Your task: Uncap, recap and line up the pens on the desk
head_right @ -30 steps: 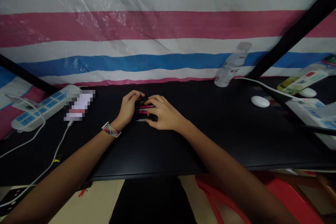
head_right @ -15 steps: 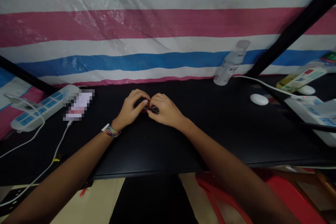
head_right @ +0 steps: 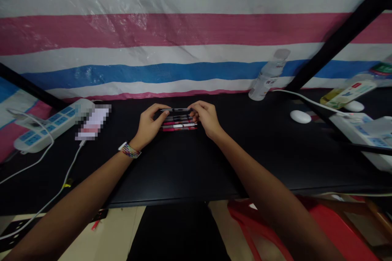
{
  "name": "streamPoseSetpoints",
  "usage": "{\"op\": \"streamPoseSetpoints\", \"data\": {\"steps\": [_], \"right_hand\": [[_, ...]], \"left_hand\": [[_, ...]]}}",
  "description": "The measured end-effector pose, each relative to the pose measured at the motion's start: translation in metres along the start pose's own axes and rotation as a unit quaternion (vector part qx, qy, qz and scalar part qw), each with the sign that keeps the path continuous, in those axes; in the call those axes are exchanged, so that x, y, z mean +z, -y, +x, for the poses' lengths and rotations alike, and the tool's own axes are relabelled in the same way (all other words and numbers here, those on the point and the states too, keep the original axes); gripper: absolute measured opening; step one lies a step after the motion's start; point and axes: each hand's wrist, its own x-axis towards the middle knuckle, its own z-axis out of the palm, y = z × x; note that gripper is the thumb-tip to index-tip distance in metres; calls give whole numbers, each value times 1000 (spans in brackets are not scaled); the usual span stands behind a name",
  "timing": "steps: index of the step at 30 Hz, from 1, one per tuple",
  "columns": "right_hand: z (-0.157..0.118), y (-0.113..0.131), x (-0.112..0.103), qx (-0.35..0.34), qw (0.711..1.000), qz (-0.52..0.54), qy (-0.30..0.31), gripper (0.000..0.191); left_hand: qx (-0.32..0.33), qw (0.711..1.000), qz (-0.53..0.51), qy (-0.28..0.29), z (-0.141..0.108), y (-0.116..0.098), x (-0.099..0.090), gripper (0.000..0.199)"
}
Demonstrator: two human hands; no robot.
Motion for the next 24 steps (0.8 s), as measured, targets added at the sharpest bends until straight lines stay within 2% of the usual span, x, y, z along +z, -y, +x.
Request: {"op": "streamPoseSetpoints", "data": {"steps": [4, 9, 24], "right_hand": [[4, 2, -4, 53, 992, 110, 8, 12], [2, 1, -1, 63, 992, 106, 12, 19], [5, -5, -5, 58, 993, 99, 21, 19]], "left_hand": [[-31, 999, -35, -18, 2, 9, 0, 12], [-51, 998, -39, -15, 1, 12, -1, 10], [-47, 998, -10, 38, 2, 6, -5, 20]]}}
